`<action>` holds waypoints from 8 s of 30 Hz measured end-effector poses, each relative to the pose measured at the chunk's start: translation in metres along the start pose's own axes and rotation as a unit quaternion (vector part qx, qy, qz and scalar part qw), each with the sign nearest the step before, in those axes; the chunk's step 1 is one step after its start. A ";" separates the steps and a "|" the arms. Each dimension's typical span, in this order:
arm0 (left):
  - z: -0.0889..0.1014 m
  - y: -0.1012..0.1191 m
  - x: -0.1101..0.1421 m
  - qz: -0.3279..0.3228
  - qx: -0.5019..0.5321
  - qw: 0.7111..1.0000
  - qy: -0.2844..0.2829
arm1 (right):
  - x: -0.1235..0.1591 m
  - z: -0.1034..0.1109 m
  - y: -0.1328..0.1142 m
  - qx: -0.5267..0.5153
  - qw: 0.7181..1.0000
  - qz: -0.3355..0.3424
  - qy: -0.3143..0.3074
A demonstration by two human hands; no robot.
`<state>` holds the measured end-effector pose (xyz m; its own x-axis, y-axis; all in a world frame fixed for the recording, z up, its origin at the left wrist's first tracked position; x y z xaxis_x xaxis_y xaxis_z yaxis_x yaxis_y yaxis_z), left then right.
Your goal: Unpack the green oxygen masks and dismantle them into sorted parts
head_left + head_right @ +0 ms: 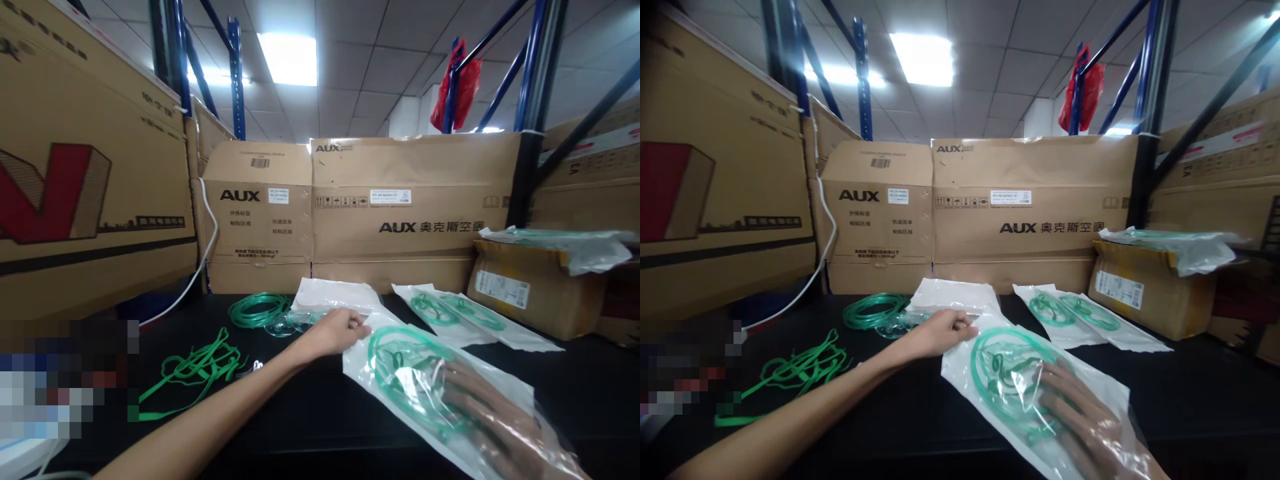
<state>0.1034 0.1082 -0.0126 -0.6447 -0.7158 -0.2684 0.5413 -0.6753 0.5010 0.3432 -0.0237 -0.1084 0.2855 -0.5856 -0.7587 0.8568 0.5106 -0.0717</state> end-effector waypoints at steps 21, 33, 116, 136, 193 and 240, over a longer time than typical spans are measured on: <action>0.112 -0.059 0.001 0.124 -0.219 0.958 0.136 | -0.011 0.039 -0.066 0.037 0.998 -0.048 0.010; -0.059 0.089 0.079 -0.200 -0.205 0.958 0.012 | -0.068 0.035 -0.033 -0.050 0.996 -0.068 -0.033; 0.173 0.010 0.086 -0.087 -0.314 0.901 0.288 | -0.050 -0.018 -0.049 -0.059 0.990 -0.107 -0.070; 0.004 0.023 0.114 -0.083 -0.105 0.981 0.138 | -0.096 -0.006 -0.083 -0.300 0.925 -0.133 -0.192; -0.030 0.025 0.115 -0.063 -0.011 0.996 0.065 | -0.061 0.000 -0.023 -0.240 0.933 -0.175 -0.205; -0.035 0.034 0.119 -0.139 -0.050 0.982 0.118 | -0.058 0.007 -0.016 -0.162 0.950 -0.200 -0.175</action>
<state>0.0639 -0.0057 -0.0559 -0.6388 -0.5140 -0.5725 0.4192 -0.8565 0.3012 0.3159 -0.0025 -0.0582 0.1383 -0.9184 -0.3707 0.7663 0.3364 -0.5474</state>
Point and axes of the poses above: each hand's wrist, its own x-axis away from the middle knuckle, its own z-axis out of the back of the hand, y = z × x, the point moved 6 cm from there along -x, towards the middle knuckle, and after that the axes turned 12 degrees about -z, right-handed, at the moved point
